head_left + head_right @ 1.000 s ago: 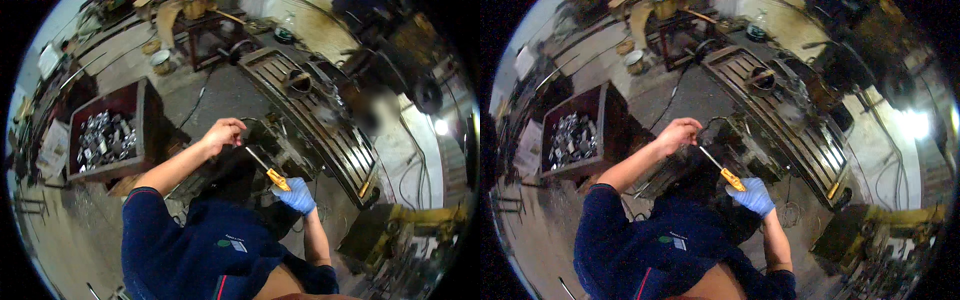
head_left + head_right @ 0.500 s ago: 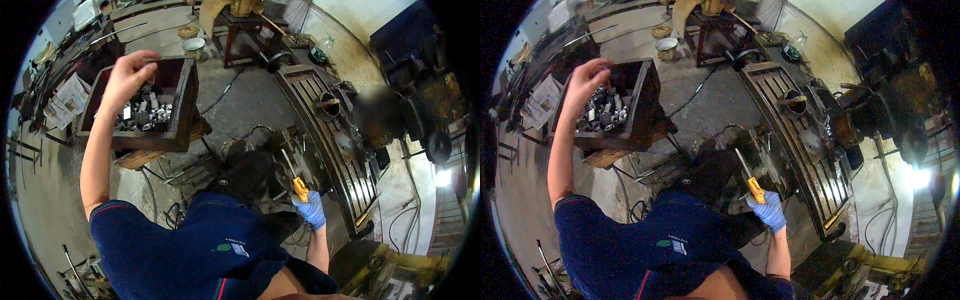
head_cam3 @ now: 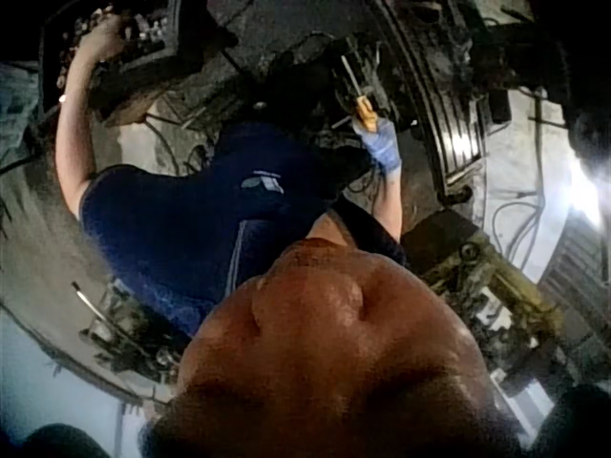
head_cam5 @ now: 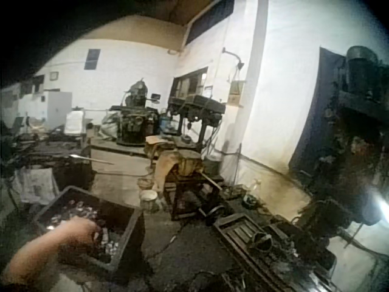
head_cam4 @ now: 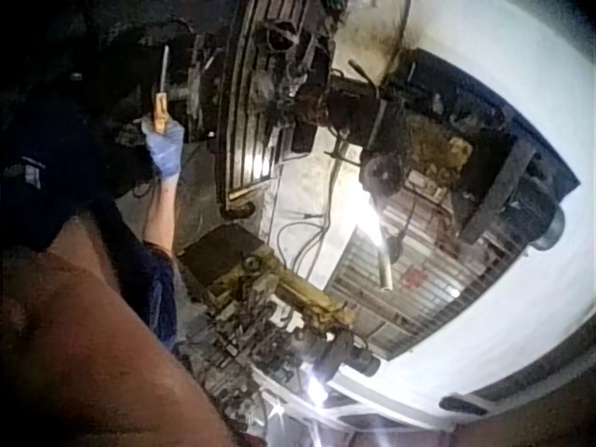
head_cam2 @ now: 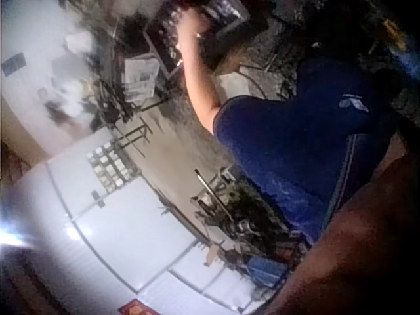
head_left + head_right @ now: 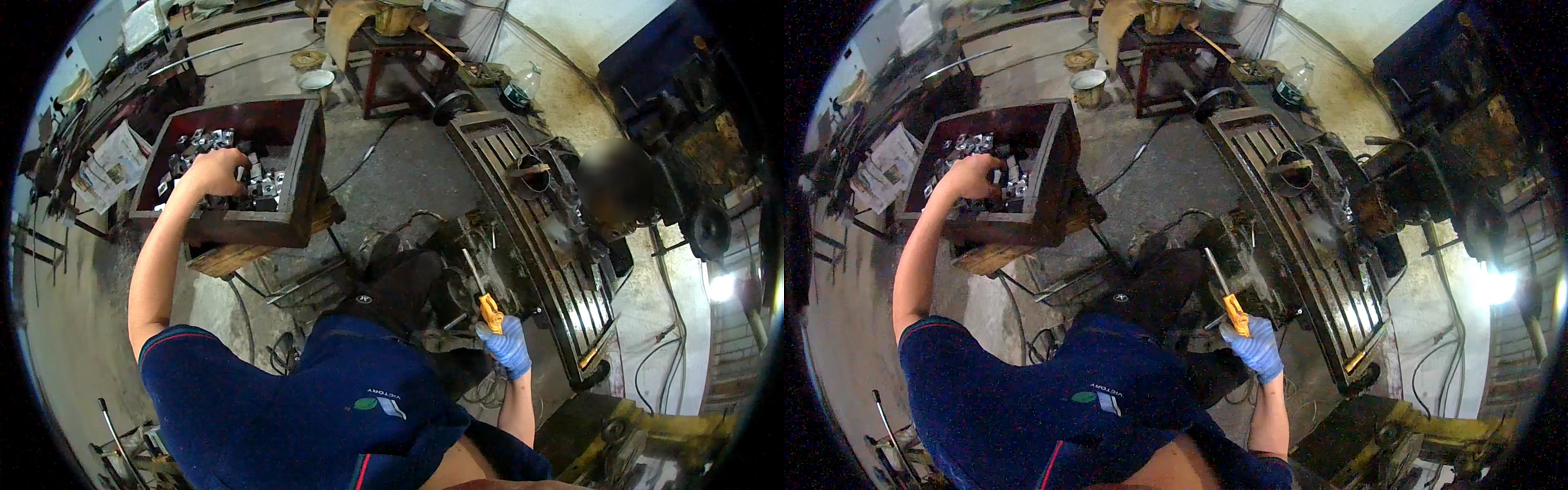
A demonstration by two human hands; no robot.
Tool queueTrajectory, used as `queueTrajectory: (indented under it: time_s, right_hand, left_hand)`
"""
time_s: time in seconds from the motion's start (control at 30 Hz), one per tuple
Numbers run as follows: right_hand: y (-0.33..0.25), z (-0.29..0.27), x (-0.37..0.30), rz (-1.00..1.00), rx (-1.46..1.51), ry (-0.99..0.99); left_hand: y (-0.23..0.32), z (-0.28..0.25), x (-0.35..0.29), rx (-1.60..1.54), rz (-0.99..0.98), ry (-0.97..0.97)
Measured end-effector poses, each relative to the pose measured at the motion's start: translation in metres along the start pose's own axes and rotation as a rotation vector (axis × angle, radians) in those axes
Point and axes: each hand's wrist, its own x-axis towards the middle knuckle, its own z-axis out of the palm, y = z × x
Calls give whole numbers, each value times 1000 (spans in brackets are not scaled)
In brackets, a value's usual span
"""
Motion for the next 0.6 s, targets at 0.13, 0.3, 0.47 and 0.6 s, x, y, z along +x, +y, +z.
queueTrajectory:
  time_s: [0.13, 0.3, 0.47, 0.6]
  right_hand:
    - [-3, -1, 5, 16, -109, -28]
    - [1, -1, 7, -39, -153, -22]
    - [11, 1, 8, -81, -150, -7]
    - [9, 0, 5, -63, -121, -17]
  left_hand:
    - [5, 7, 2, 104, -39, -2]
    - [13, 13, 6, 296, -71, 30]
    - [13, 19, 0, 265, -73, 104]
    - [10, 22, -6, 169, -103, 171]
